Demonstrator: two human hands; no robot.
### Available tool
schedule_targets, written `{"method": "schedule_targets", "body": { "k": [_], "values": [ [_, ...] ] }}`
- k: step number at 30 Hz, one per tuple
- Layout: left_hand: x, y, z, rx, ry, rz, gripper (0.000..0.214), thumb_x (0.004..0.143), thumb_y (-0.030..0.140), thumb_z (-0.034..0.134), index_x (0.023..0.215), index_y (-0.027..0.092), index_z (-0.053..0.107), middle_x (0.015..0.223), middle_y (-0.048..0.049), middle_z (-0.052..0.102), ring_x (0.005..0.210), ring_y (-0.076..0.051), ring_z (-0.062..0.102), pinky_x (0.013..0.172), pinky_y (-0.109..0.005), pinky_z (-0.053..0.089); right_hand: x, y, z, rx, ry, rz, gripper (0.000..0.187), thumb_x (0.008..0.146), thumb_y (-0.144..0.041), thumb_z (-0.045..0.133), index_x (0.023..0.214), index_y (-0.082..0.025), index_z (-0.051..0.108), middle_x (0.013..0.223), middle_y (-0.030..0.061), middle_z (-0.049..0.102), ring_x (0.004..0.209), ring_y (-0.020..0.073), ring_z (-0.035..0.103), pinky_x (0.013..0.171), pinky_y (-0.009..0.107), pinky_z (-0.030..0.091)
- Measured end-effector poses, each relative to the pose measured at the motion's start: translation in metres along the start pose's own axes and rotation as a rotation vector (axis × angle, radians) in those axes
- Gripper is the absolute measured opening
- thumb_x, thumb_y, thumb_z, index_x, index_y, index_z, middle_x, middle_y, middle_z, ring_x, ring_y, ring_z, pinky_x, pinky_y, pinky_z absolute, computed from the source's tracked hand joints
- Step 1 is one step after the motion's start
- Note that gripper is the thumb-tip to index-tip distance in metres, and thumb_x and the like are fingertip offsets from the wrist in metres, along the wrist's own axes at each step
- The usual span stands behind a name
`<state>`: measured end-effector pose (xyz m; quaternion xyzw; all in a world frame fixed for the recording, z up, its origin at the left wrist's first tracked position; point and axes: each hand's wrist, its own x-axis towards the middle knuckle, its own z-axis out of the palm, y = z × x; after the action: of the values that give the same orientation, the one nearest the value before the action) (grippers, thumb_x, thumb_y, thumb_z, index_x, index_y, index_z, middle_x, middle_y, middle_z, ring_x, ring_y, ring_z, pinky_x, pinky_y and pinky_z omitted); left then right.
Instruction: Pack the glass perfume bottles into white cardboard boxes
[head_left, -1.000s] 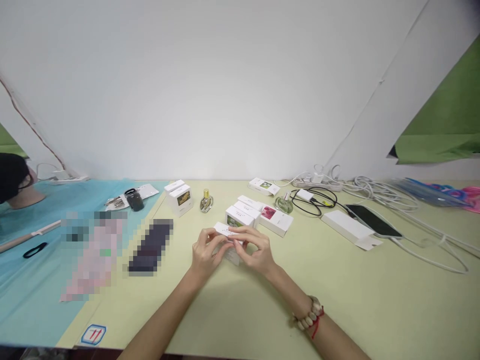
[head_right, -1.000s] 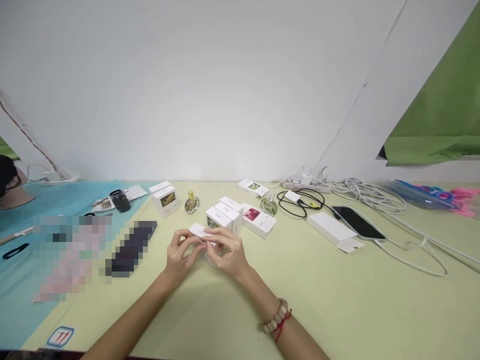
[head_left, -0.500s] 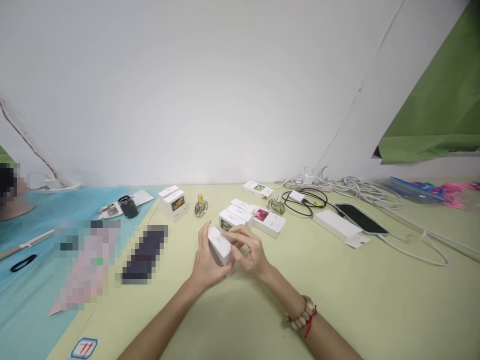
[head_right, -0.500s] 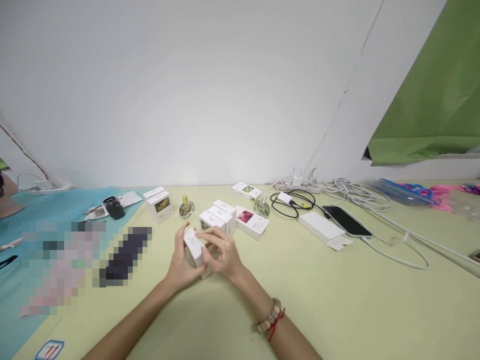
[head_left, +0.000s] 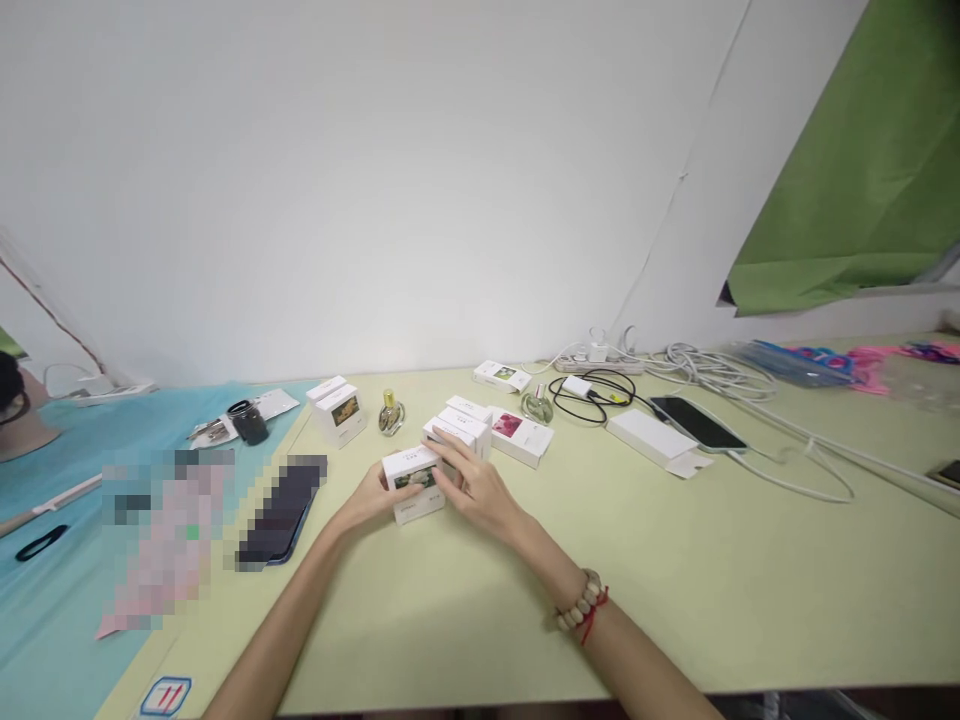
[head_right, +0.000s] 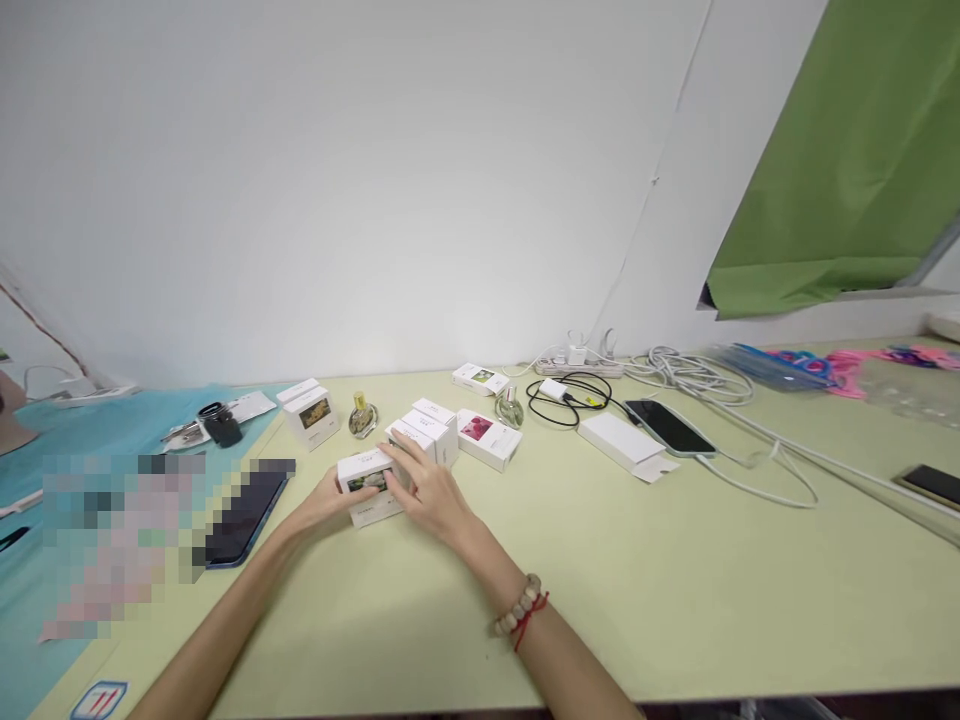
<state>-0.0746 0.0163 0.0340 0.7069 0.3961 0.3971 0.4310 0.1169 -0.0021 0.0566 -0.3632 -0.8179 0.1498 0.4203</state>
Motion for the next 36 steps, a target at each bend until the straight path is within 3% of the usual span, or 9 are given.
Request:
{"method": "schedule_targets", "body": {
  "k": [3,8,11,14,20,26,30,33,36],
  "values": [
    [0.008,0.001,-0.009,0.15,-0.067,0.03,0.047,0.066,0.034,0.068,0.108,0.016,0.055,0.103,-0.0093,0.064,0.092,-0.022,0.06,0.078,-0.033,0.049,0.002,0.004,0.0,-0.042,0.01,-0.015,0.041,0.082,-0.032,0.051,0.123,-0.029,0.049,0.121,0.0068,0.053,0.048,0.0055,0.048,0.056,0.026,0.049],
    [0.02,0.003,-0.023,0.625,0.138,0.109,0.076,0.053,0.033,0.077,0.121,0.023,0.045,0.11,-0.0093,0.054,0.103,-0.026,0.051,0.086,-0.038,0.041,0.0,0.008,0.006,-0.19,0.086,0.005,0.038,0.077,-0.034,0.058,0.115,-0.029,0.056,0.099,0.0047,0.057,0.063,0.012,0.056,0.054,0.025,0.047],
    [0.028,0.005,-0.046,0.98,0.473,-0.013,0.073,0.061,0.03,0.071,0.126,0.026,0.038,0.115,-0.0107,0.045,0.108,-0.028,0.044,0.09,-0.043,0.033,-0.001,0.009,0.01,-0.27,0.161,0.032,0.032,0.078,-0.033,0.056,0.11,-0.028,0.058,0.092,0.0046,0.054,0.061,0.0121,0.055,0.048,0.024,0.044],
    [0.035,0.0,-0.072,1.087,0.879,-0.19,0.052,0.075,0.034,0.057,0.122,0.021,0.04,0.119,-0.0145,0.038,0.112,-0.03,0.038,0.09,-0.045,0.03,-0.002,0.008,0.014,-0.348,0.227,0.026,0.026,0.081,-0.03,0.052,0.105,-0.027,0.06,0.096,0.0062,0.052,0.061,0.0119,0.055,0.043,0.022,0.04],
    [0.042,-0.018,-0.09,1.067,0.859,-0.199,0.036,0.08,0.032,0.052,0.111,0.015,0.047,0.107,-0.015,0.044,0.101,-0.029,0.044,0.081,-0.042,0.036,-0.001,0.007,0.014,-0.401,0.323,-0.06,0.018,0.078,-0.026,0.054,0.094,-0.026,0.063,0.098,0.0059,0.054,0.061,0.0094,0.055,0.039,0.018,0.034],
    [0.04,-0.004,-0.072,1.03,0.766,-0.127,0.027,0.074,0.024,0.057,0.099,0.018,0.048,0.094,-0.007,0.053,0.085,-0.019,0.054,0.066,-0.026,0.041,-0.004,0.007,0.009,-0.171,0.518,-0.184,0.013,0.078,-0.021,0.052,0.083,-0.023,0.063,0.077,0.0035,0.06,0.041,0.0056,0.043,0.04,0.022,0.037],
    [0.008,0.01,-0.033,0.957,0.809,-0.093,0.036,0.07,0.023,0.058,0.103,0.023,0.045,0.082,-0.0014,0.056,0.069,-0.016,0.057,0.053,-0.023,0.036,-0.012,-0.013,0.021,0.226,0.301,-0.044,0.017,0.084,-0.025,0.045,0.092,-0.023,0.06,0.049,-0.0032,0.053,0.036,0.0091,0.046,0.034,0.021,0.038],
    [-0.029,0.014,0.005,0.862,0.891,0.094,0.039,0.069,0.023,0.058,0.105,0.022,0.042,0.07,0.0026,0.051,0.057,-0.013,0.053,0.05,-0.021,0.037,-0.018,-0.027,0.035,0.466,0.01,0.202,0.037,0.086,-0.035,0.045,0.12,-0.022,0.048,0.091,0.0069,0.066,0.04,0.0082,0.055,0.029,0.019,0.04],
    [-0.053,0.018,0.032,0.673,0.741,0.433,0.047,0.067,0.023,0.061,0.107,0.021,0.037,0.08,0.0004,0.049,0.056,-0.008,0.05,0.045,-0.018,0.037,-0.018,-0.029,0.04,0.606,-0.123,0.322,0.057,0.086,-0.04,0.045,0.136,-0.021,0.029,0.12,0.0157,0.056,0.055,0.0124,0.064,0.028,0.018,0.043]
  ]
}}
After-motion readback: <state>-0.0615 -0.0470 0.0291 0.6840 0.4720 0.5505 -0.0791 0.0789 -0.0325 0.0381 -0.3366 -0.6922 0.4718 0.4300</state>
